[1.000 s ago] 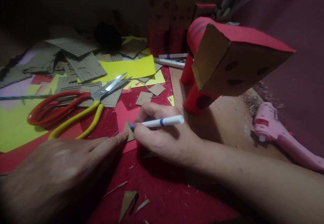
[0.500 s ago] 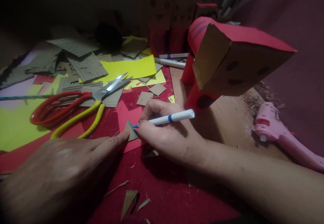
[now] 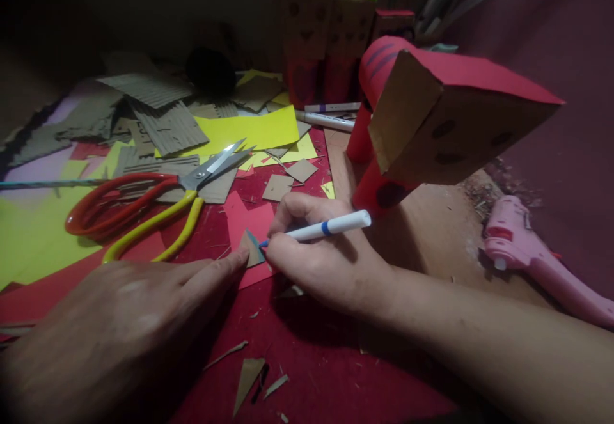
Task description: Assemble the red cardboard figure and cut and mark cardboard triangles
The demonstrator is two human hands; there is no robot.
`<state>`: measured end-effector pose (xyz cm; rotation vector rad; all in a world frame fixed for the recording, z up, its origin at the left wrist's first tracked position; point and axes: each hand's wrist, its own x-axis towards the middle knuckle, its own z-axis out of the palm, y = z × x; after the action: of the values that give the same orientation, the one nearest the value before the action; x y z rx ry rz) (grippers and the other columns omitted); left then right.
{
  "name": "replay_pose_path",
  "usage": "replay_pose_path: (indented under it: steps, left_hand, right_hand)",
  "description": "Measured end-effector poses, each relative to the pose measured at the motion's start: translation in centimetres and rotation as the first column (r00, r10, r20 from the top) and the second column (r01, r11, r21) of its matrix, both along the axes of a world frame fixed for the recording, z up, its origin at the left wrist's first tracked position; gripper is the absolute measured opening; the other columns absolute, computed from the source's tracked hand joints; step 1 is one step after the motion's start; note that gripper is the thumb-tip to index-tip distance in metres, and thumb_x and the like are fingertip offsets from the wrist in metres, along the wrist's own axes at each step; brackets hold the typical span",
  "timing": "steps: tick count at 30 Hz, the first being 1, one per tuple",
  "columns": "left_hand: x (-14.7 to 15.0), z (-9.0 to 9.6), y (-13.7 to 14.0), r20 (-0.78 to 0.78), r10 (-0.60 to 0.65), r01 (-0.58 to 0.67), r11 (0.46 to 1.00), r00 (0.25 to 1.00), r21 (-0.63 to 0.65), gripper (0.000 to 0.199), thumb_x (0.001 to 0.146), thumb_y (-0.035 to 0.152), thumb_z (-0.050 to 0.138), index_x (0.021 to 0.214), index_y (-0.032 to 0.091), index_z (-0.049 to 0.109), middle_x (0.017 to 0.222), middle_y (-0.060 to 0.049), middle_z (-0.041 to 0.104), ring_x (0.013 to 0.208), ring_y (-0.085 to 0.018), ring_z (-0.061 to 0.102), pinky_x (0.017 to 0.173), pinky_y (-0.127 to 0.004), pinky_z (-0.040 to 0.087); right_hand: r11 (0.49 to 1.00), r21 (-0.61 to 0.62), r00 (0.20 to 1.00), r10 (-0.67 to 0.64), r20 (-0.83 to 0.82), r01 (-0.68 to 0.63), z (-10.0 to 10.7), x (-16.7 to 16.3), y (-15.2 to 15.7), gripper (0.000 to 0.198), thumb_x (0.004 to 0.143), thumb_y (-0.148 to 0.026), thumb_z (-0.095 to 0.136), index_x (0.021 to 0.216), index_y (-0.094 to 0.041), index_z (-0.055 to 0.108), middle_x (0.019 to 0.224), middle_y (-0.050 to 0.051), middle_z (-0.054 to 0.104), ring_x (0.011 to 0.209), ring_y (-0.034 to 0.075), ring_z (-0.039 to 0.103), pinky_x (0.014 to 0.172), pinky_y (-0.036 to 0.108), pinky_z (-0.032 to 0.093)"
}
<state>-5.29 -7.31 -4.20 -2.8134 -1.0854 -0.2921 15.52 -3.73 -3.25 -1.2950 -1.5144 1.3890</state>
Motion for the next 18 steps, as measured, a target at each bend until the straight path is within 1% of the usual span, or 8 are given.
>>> replay_pose_path:
  steps: [7, 11, 13, 18]
  left_hand:
    - [0.04, -0.09, -0.14, 0.024, -0.009, 0.008, 0.999, 1.0, 0.036, 0.041, 0.081, 0.005, 0.034, 0.115, 0.01, 0.057, 0.062, -0.002, 0.065, 0.042, -0.018, 0.056, 0.039, -0.03, 0.029]
    - [0.06, 0.16, -0.02, 0.033, -0.02, 0.02, 1.0, 0.999, 0.005, 0.034, 0.08, 0.005, 0.037, 0.103, 0.012, 0.061, 0.059, -0.002, 0.063, 0.039, -0.019, 0.054, 0.037, -0.031, 0.028]
    - [0.08, 0.16, 0.06, 0.038, -0.022, 0.022, 1.0, 0.999, -0.013, 0.033, 0.08, 0.005, 0.037, 0.101, 0.013, 0.062, 0.059, -0.002, 0.063, 0.04, -0.019, 0.054, 0.037, -0.032, 0.029]
    - [-0.05, -0.42, -0.02, 0.019, 0.006, -0.007, 0.999, 1.0, 0.043, 0.039, 0.082, 0.007, 0.034, 0.114, 0.014, 0.055, 0.062, 0.001, 0.063, 0.043, -0.018, 0.054, 0.041, -0.031, 0.028]
  right_hand:
    - [1.0, -0.016, 1.0, 0.02, 0.004, -0.02, 0.2, -0.19, 0.06, 0.012, 0.071, -0.009, 0.061, 0.067, -0.02, 0.059, 0.055, -0.003, 0.063, 0.046, 0.011, 0.055, 0.04, 0.019, 0.041]
    - [0.999, -0.011, 0.999, 0.036, 0.03, -0.035, 0.18, -0.2, 0.1, 0.012, 0.071, -0.009, 0.061, 0.067, -0.02, 0.059, 0.053, -0.004, 0.061, 0.045, 0.01, 0.054, 0.04, 0.018, 0.04]
    - [0.999, -0.002, 0.998, 0.042, 0.038, -0.042, 0.15, -0.16, 0.1, 0.012, 0.071, -0.009, 0.061, 0.067, -0.02, 0.059, 0.053, -0.005, 0.06, 0.045, 0.009, 0.052, 0.04, 0.017, 0.04]
    - [0.999, -0.012, 0.998, 0.046, 0.048, -0.045, 0.16, -0.04, 0.04, 0.011, 0.071, -0.01, 0.06, 0.066, -0.02, 0.058, 0.057, -0.002, 0.064, 0.049, 0.011, 0.057, 0.042, 0.019, 0.041]
